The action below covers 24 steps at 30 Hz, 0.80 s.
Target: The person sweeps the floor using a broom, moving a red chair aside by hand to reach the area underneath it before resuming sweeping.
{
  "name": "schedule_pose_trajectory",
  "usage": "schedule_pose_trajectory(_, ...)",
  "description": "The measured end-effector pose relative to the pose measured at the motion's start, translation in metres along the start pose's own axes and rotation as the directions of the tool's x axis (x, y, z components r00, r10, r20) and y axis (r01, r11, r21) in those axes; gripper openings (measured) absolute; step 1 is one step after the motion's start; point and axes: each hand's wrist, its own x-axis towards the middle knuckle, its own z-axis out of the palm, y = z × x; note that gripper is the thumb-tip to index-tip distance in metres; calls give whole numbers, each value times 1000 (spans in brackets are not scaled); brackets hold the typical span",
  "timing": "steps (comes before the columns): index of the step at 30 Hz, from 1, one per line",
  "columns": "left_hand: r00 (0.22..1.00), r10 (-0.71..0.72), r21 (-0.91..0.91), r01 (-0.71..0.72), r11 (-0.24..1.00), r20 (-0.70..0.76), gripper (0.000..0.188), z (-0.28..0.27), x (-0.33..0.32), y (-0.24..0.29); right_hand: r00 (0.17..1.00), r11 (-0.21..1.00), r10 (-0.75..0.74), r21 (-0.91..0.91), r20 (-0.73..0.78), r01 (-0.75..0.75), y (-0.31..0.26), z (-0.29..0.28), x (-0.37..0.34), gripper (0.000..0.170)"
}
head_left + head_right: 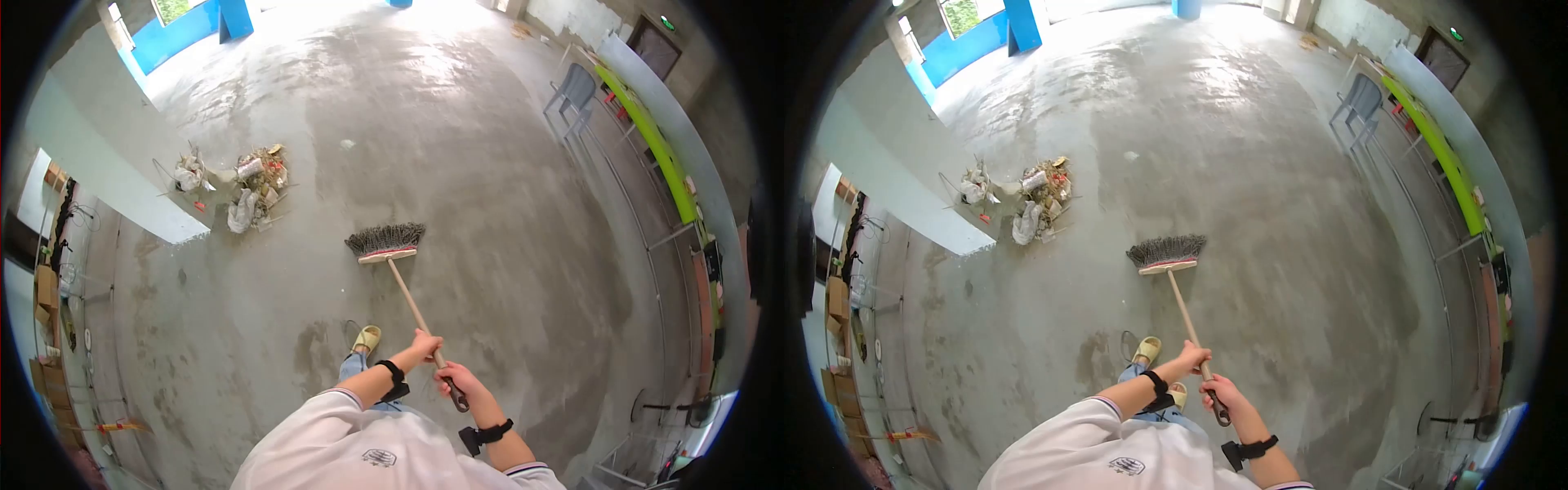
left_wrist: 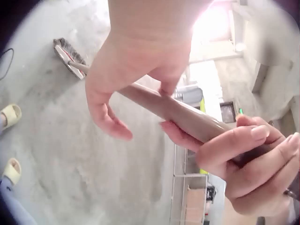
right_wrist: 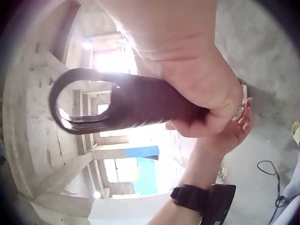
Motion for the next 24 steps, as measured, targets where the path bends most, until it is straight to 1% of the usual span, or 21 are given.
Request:
schedule_pose_trajectory(1,995,29,70,-22,997,-100,70,17,3,-29,998,996,-27,-86,-57,22,20,-5,-15,14)
schedule_pose_trajectory(2,996,6,79,1,997,-87,70,32,-3,-51,995,975,-50,-222,-81,31,39,-15,-27,20)
schedule_pose_trajectory(4,990,-109,415,135,900,-86,79,56,-14,-76,986,946,-60,-323,-156,6,65,-23,-65,28)
schedule_pose_trajectory(7,992,-128,486,120,866,-16,76,80,-46,-117,941,762,-154,-642,-301,-81,112,-47,-117,52)
schedule_pose_trajectory(8,991,-132,493,117,862,-5,76,89,-41,-131,937,768,-155,-635,-312,-85,136,-60,-125,52)
schedule_pose_trajectory(9,961,-275,503,249,827,-24,69,100,-24,-150,894,448,-312,-880,-320,-159,163,-73,-131,56)
schedule_pose_trajectory(10,909,-415,511,379,772,-47,62,109,-5,-171,855,58,-448,-963,-261,-264,178,-79,-136,60)
schedule_pose_trajectory(11,903,-428,517,385,764,-40,62,115,14,-192,855,67,-439,-959,-276,-276,186,-77,-141,60)
schedule_pose_trajectory(12,914,-360,915,-27,403,185,49,119,36,-214,799,110,-492,-935,-345,-336,194,-67,-144,58)
schedule_pose_trajectory(13,818,-412,873,-477,-97,401,42,122,57,-239,737,155,-538,-908,-408,-389,201,-58,-144,56)
schedule_pose_trajectory(14,911,-403,861,269,431,-83,33,134,71,-268,744,159,-525,-906,-414,-393,208,-55,-142,56)
schedule_pose_trajectory(15,906,-415,861,279,425,-89,33,126,55,-258,689,195,-596,-907,-413,-374,214,-54,-137,50)
schedule_pose_trajectory(16,896,-333,931,-348,-110,295,34,109,28,-226,625,230,-665,-908,-410,-350,219,-56,-129,45)
schedule_pose_trajectory(17,660,-471,364,-733,-574,585,35,101,7,-200,628,236,-660,-907,-413,-348,229,-59,-118,45)
schedule_pose_trajectory(18,717,-324,524,-682,-511,617,31,105,63,-271,588,246,-703,-913,-399,-326,240,-62,-105,42)
schedule_pose_trajectory(19,718,-333,521,-682,-513,611,31,93,90,-300,545,259,-743,-918,-388,-301,250,-63,-92,40)
schedule_pose_trajectory(20,886,-258,897,-425,-125,384,49,76,112,-318,530,232,-751,-909,-394,-348,255,-63,-79,41)
schedule_pose_trajectory(21,948,-304,954,-1,301,97,69,62,125,-325,536,234,-747,-910,-393,-341,250,-70,-65,41)
schedule_pose_trajectory(22,875,-225,804,-483,-346,429,30,67,49,-208,522,265,-764,-922,-380,-284,246,-75,-50,41)
schedule_pose_trajectory(23,853,-306,703,-522,-482,423,37,65,9,-126,512,308,-769,-924,-383,-228,244,-68,-42,40)
schedule_pose_trajectory(24,828,-392,571,-560,-601,401,48,55,-7,-93,527,348,-742,-910,-413,-223,228,-57,-36,39)
